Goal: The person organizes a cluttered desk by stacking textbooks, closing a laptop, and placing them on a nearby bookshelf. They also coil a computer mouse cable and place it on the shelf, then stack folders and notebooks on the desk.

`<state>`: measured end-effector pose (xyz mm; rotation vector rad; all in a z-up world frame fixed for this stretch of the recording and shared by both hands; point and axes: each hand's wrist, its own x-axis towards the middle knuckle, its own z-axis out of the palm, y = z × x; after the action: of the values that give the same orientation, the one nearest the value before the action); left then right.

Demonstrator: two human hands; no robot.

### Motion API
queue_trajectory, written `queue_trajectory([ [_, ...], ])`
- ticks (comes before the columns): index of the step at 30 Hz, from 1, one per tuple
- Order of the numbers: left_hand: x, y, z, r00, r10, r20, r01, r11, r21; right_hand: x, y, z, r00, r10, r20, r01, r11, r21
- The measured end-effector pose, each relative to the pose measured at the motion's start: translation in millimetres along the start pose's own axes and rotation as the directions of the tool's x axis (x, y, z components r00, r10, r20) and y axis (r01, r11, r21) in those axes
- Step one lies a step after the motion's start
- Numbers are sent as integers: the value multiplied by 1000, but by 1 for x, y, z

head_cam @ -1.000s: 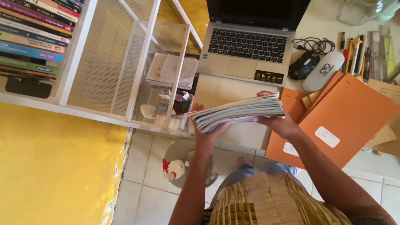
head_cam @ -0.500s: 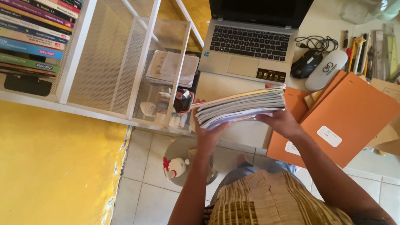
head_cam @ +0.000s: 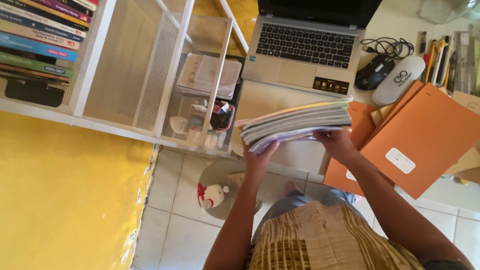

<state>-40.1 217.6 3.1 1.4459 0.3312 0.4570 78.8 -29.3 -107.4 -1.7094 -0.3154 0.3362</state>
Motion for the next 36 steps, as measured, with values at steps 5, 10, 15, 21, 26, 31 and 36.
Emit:
queue_trajectory([
  [5, 0, 8, 2, 992, 113, -56, -105, 987, 120, -5, -32, -4, 996, -68, 58, 81, 957, -280],
  [10, -2, 37, 11, 978, 204, -48, -200, 977, 78, -8, -106, 4, 997, 56, 45, -69, 922, 381],
  [15, -3, 30, -3, 995, 19, 95, -17, 1000, -26, -13, -94, -1, 992, 51, 114, -83, 952, 296],
  [21, 2, 92, 8, 982, 159, 100, -102, 898, -427, -11, -49, -2, 987, 142, 77, -157, 959, 238],
  [26, 6, 108, 15, 994, 81, 71, -48, 925, -378, -12, -44, -5, 978, 172, 120, -188, 973, 135],
  [31, 9, 64, 3, 997, 77, 29, -75, 995, -58, -5, -31, -9, 990, 105, 90, -101, 994, -41],
  [36, 18, 28, -19, 997, 79, 2, -74, 921, 382, 4, -26, -14, 990, 126, 57, -85, 883, -462],
])
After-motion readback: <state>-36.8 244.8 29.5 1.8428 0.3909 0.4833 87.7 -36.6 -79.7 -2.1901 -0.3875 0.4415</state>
